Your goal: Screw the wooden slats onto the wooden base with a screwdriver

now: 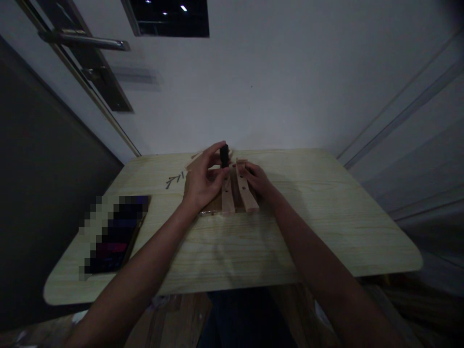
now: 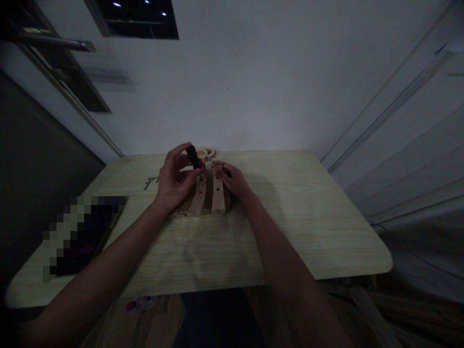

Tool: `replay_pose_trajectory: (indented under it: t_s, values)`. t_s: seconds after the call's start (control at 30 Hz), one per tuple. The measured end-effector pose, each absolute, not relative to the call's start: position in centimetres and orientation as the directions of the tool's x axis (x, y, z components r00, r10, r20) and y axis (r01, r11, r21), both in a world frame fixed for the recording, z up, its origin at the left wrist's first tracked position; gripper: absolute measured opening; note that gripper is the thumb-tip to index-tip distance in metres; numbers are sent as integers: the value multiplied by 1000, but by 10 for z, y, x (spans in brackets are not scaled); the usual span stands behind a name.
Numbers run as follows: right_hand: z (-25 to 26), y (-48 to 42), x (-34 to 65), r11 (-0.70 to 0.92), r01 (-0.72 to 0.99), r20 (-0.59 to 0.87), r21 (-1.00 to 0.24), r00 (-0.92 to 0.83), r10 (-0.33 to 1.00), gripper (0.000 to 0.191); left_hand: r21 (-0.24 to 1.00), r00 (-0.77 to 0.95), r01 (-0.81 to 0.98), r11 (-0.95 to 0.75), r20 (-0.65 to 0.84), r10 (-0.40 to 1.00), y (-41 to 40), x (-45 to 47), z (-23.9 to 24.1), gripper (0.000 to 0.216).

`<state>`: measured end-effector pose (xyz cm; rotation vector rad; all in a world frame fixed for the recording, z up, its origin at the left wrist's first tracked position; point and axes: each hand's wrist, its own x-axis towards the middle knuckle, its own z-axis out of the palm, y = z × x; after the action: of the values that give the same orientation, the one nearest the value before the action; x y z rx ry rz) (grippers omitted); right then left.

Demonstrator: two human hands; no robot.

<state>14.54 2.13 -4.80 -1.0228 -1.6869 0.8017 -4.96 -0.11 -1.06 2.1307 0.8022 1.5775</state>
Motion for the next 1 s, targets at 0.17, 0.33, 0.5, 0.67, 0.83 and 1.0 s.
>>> replay_pose_trajectory:
  t_s: [0.17,0.33,0.5,0.67,0.83,1.0]
  values:
    - [-47,20,145,417,266,379,-869,-181,907,61,603,236,176,-778,742,628,-2,-49,-11,62]
    - [-45,19,144,432,238,393,-870,-193,899,60,586,263,150,-797,753,603,-1,-50,-11,59]
    - [-46,20,145,434,242,394,-868,-195,898,58,544,236,222,-809,775,586,0,-51,-11,57]
    - [-50,22,145,448,233,411,-863,-190,891,58,446,198,371,-815,819,538,3,-52,-9,53]
    - [-50,22,145,460,251,425,-852,-183,886,57,385,192,444,-809,841,506,2,-53,-6,57]
    - [-48,22,145,432,247,393,-868,-193,899,59,420,186,406,-811,832,524,1,-53,-8,60]
